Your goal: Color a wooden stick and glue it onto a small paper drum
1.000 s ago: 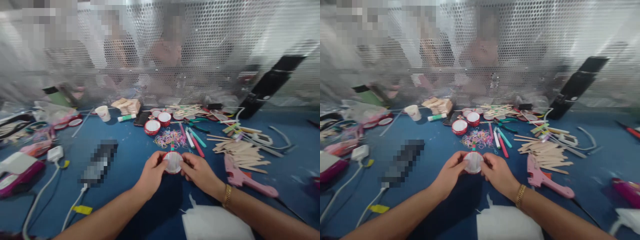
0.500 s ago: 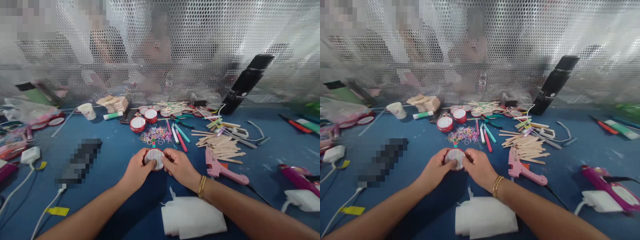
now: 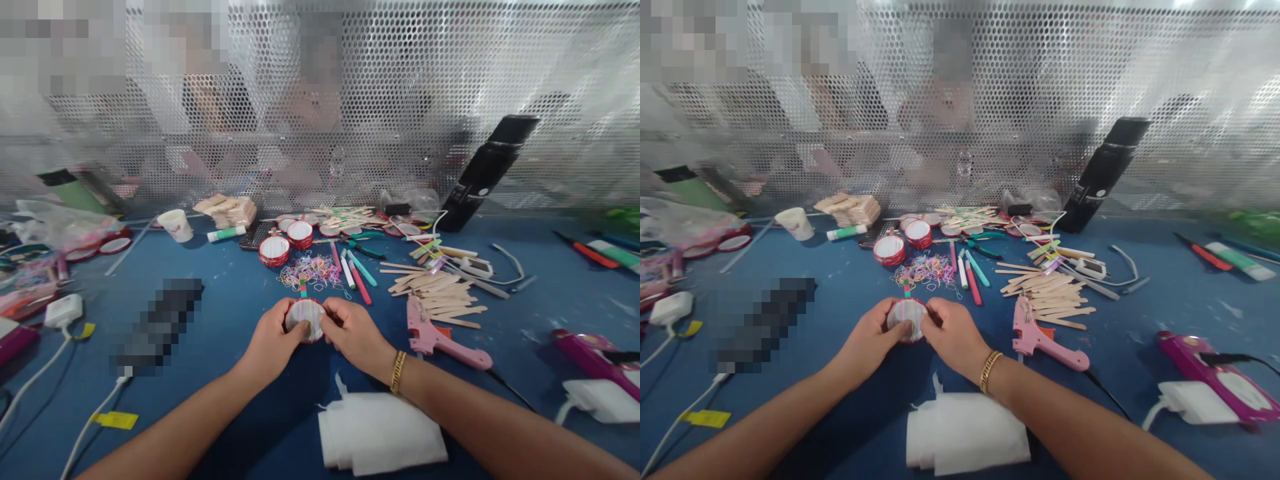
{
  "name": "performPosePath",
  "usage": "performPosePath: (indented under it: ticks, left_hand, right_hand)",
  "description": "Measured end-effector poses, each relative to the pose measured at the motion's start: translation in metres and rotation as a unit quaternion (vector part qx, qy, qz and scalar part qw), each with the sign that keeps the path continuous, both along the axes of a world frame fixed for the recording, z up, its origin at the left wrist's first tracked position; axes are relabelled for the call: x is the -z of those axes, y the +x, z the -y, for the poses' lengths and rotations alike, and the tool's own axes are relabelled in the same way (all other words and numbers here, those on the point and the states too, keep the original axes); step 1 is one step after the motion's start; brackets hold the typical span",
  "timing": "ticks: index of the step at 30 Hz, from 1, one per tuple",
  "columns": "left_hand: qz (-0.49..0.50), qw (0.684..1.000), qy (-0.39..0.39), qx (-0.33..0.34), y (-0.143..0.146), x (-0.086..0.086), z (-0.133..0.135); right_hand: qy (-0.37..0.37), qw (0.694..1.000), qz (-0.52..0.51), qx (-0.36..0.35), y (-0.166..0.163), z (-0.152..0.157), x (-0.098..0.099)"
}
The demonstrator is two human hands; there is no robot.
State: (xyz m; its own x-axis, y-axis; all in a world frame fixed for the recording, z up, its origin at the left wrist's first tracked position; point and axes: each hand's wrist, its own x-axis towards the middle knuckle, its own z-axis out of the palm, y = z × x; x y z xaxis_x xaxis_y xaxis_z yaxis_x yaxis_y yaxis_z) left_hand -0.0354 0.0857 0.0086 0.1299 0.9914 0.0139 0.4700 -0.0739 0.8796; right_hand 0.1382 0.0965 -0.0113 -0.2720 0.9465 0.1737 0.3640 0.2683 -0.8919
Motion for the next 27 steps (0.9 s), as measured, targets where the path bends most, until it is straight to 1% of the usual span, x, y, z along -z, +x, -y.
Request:
performPosePath:
  ticks: [3, 5, 9, 14, 19, 22, 27]
  left_hand:
    - [0.028, 0.999, -0.011, 0.013, 0.0013, -0.0013, 0.0001]
    - [0.025, 0.999, -0.011, 0.016, 0.0021, -0.0021, 0.0008]
    - [-0.004, 1.0, -0.003, 0.0, 0.0033, -0.0023, 0.0034]
    - [-0.018, 1.0, 0.006, -0.022, 0.0049, -0.002, 0.0063]
    - [0.004, 0.999, -0.004, -0.033, 0.006, -0.0023, 0.0068]
    - [0.022, 0.999, 0.001, -0.027, 0.0056, -0.0013, 0.0054]
    - [0.046, 0.998, 0.028, -0.022, 0.0032, 0.0036, 0.0021]
  right_hand:
    - [-0.009, 1.0, -0.019, 0.0, 0.0001, 0.0, 0.001]
    - [-0.011, 1.0, -0.021, 0.003, 0.0002, 0.0003, 0.0018]
    - [-0.004, 1.0, -0.011, 0.009, 0.0005, 0.0016, 0.0027]
    - [0.003, 1.0, 0.006, -0.006, 0.0008, 0.0039, 0.0021]
    - [0.006, 1.0, 0.009, -0.005, 0.0002, 0.0029, 0.0022]
    - [0.0, 1.0, 0.005, -0.004, -0.0004, 0.0012, 0.003]
    - [0.032, 0.999, 0.032, -0.008, -0.0013, 0.0013, 0.0052]
